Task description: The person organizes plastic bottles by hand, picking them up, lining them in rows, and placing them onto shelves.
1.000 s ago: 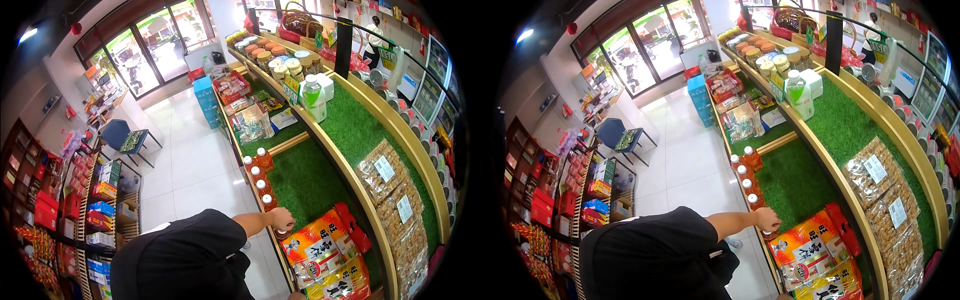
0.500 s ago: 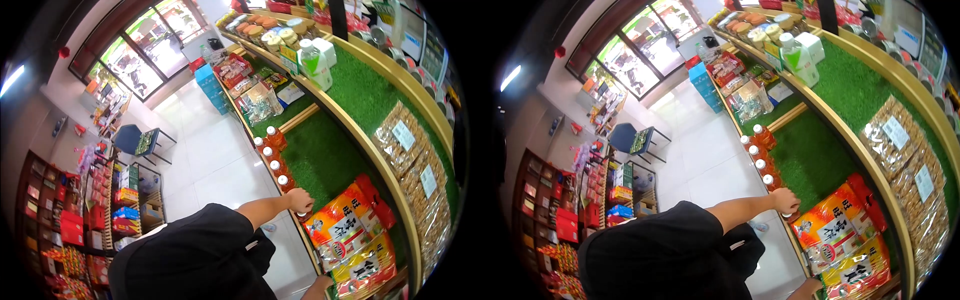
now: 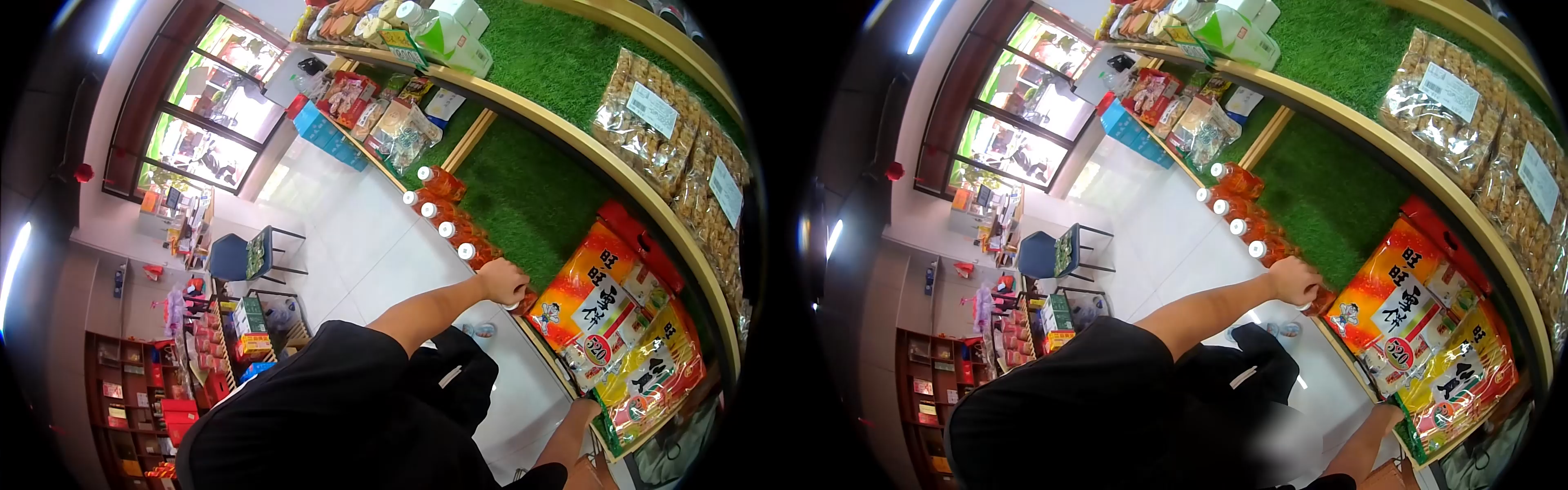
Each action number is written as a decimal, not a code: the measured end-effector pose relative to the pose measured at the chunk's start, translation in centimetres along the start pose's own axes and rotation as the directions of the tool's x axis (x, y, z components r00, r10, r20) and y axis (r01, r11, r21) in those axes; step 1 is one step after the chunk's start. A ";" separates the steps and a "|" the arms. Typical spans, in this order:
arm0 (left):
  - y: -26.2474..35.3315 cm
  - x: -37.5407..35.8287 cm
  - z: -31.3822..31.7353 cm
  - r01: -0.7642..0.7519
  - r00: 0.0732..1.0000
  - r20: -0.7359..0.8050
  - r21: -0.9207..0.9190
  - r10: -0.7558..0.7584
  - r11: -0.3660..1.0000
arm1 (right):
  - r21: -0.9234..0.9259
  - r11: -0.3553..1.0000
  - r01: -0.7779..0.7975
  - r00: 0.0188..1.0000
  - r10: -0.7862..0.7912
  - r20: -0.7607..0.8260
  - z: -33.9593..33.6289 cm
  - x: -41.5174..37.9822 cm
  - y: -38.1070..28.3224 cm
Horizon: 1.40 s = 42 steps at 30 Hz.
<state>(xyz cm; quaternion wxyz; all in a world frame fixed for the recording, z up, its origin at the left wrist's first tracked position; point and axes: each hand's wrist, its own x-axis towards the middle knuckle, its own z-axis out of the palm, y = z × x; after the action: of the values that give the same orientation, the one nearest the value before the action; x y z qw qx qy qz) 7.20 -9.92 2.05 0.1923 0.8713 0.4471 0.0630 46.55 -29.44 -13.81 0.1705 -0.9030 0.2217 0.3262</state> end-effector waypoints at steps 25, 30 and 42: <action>0.1 0.3 -0.3 0.052 0.998 0.024 0.003 -0.052 0.999 | -0.019 0.992 -0.123 0.992 0.124 0.017 0.3 -0.8 -1.8; 0.4 0.9 -0.6 0.254 0.967 0.017 -0.047 -0.254 0.966 | -0.095 0.991 -0.097 0.994 0.102 0.045 -0.3 -1.7 -2.3; 0.0 0.7 -0.6 0.210 0.977 0.036 -0.048 -0.208 0.977 | -0.024 0.993 -0.116 0.993 0.116 -0.008 0.8 0.0 -1.7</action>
<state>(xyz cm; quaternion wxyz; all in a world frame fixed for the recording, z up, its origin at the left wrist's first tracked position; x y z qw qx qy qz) 7.44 -9.14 2.56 0.2272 0.8150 0.5315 0.0405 47.01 -27.67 -14.15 0.1396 -0.8918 0.2703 0.3350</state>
